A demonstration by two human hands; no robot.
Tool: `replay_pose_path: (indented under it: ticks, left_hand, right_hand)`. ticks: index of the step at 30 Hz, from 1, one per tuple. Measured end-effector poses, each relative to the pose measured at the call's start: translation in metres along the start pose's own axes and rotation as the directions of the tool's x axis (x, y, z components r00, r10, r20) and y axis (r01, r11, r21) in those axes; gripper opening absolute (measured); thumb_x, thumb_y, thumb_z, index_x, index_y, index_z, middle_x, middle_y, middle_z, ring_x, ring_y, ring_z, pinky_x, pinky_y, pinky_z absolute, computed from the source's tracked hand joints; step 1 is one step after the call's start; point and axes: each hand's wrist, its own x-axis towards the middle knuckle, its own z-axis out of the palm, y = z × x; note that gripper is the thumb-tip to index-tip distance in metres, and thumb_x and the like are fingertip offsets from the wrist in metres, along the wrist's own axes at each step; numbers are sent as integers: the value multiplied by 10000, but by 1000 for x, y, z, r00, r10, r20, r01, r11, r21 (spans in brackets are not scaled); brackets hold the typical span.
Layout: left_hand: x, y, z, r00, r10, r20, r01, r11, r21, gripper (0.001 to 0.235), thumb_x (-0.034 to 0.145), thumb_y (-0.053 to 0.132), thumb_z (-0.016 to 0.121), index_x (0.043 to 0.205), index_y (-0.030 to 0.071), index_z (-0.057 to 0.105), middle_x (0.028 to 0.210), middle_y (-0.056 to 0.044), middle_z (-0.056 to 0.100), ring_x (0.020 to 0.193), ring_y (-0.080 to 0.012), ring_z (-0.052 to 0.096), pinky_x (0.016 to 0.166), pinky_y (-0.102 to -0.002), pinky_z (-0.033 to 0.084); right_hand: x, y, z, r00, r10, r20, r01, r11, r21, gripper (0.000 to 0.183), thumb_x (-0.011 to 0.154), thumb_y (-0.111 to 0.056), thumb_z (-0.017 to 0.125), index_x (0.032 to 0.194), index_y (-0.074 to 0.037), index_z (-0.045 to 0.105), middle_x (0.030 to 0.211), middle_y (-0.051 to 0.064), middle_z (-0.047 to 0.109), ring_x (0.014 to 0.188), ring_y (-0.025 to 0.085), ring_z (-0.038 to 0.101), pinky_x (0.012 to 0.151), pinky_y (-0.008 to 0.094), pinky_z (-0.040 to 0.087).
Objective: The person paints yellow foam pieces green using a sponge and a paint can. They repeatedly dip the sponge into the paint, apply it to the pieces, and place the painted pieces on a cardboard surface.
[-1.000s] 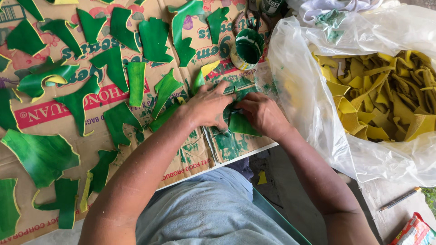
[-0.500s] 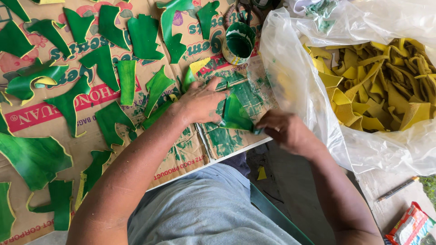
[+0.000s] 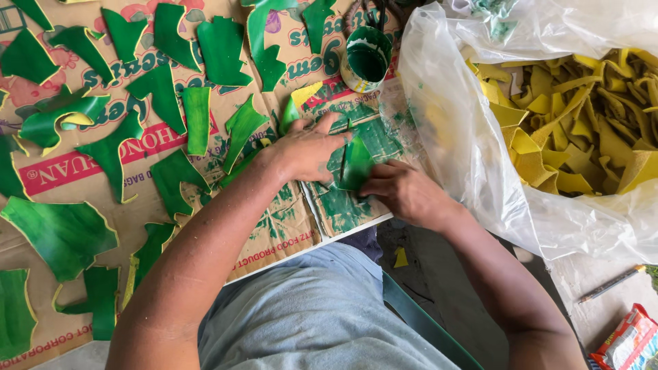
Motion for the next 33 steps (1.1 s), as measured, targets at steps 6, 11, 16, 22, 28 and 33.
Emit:
replay_pose_path:
  ticks: [6,11,16,22,28,33]
  left_hand:
    - [-4,6,2,996,-87,-2,86,995,-49,1006,639,333,886,1538,200,454,1576,-174,323,1348,-379,443,1153,-484,327]
    - [-4,9,-5,997,-68,-35,67,996,-51,1040,579,323,923,1498,181,457,1535,-161,334,1347,-385,428,1117,-506,331]
    - [-8,5,4,998,-24,-57,20,997,-73,1029,583,328,927,1491,166,470,1495,-167,383,1406,-349,417,1098,-531,343]
    - [-3,3,4,993,-42,-110,33,996,-79,1053,556,308,935,1485,145,467,1527,-179,364,1364,-369,432,1112,-518,321]
    - [-10,3,7,982,-7,-190,-20,990,-141,1112,570,251,915,1505,39,353,1474,-194,397,1372,-379,433,1101,-524,335]
    - [-10,2,6,954,-15,-299,-28,990,-139,1159,553,226,929,1474,-28,274,1407,-245,416,1325,-440,448,1096,-511,385]
  right_hand:
    - [-25,-25,-5,807,538,-244,-495,842,216,203,859,-40,725,1060,-69,736,924,115,688,803,292,708,707,412,560]
    - [18,-32,35,870,372,-325,-377,925,50,187,832,-60,773,1018,-50,753,880,145,671,832,360,673,740,448,548]
    - [-9,-17,6,759,559,-333,-569,819,75,178,871,-70,736,1046,-84,768,947,112,697,816,302,695,715,410,563]
    - [-7,-22,25,899,269,-344,-298,954,-34,213,817,-65,734,1027,-78,764,931,105,685,897,324,662,787,431,546]
    - [45,13,39,891,274,-362,-318,946,-68,165,835,-78,734,999,-67,748,924,138,654,893,372,643,793,461,537]
    - [63,47,31,831,349,-433,-387,922,-1,126,874,-92,747,997,-70,758,966,155,684,927,396,667,811,470,545]
